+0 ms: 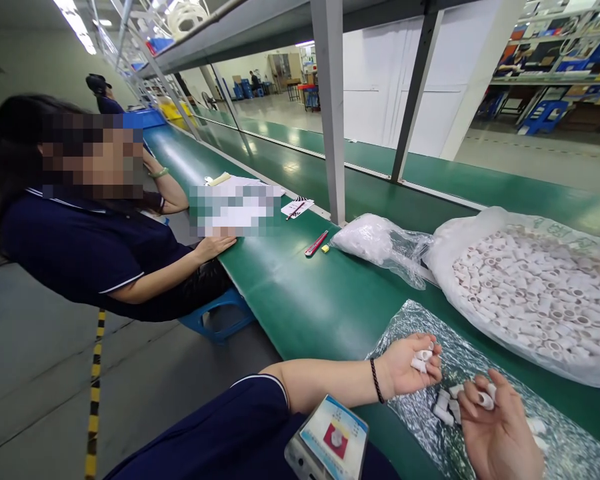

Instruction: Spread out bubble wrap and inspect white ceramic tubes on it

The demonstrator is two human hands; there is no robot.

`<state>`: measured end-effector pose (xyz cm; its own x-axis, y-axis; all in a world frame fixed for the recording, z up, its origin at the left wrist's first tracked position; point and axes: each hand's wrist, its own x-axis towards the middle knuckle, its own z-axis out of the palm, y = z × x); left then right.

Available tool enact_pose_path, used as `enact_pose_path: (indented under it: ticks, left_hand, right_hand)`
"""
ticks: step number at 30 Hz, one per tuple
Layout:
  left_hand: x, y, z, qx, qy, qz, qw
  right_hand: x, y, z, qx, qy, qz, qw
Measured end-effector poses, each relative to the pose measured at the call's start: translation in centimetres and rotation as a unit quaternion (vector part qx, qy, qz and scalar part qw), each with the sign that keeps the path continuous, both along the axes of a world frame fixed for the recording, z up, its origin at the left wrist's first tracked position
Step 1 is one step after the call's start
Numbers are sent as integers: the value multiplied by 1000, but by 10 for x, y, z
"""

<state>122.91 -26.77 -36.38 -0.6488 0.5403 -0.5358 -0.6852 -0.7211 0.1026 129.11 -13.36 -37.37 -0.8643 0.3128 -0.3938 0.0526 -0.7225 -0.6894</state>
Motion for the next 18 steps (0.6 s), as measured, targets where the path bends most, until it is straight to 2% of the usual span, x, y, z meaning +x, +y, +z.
enact_pose_path:
  ticks: [6, 11, 14, 18]
  left_hand:
    - [0, 0, 3, -34, 48, -69, 996]
    - [-1, 0, -1, -45, 90, -53, 993]
    - [-3, -1, -4, -52, 96, -40, 993]
    - [-6, -2, -7, -62, 99, -34, 993]
  right_hand:
    - [6, -7, 11, -41, -10, 28, 999]
    - [5, -11, 24, -70, -67, 8, 995]
    - [2, -7, 18, -64, -77, 22, 995]
    - [-2, -2, 5, 9, -66, 50, 997]
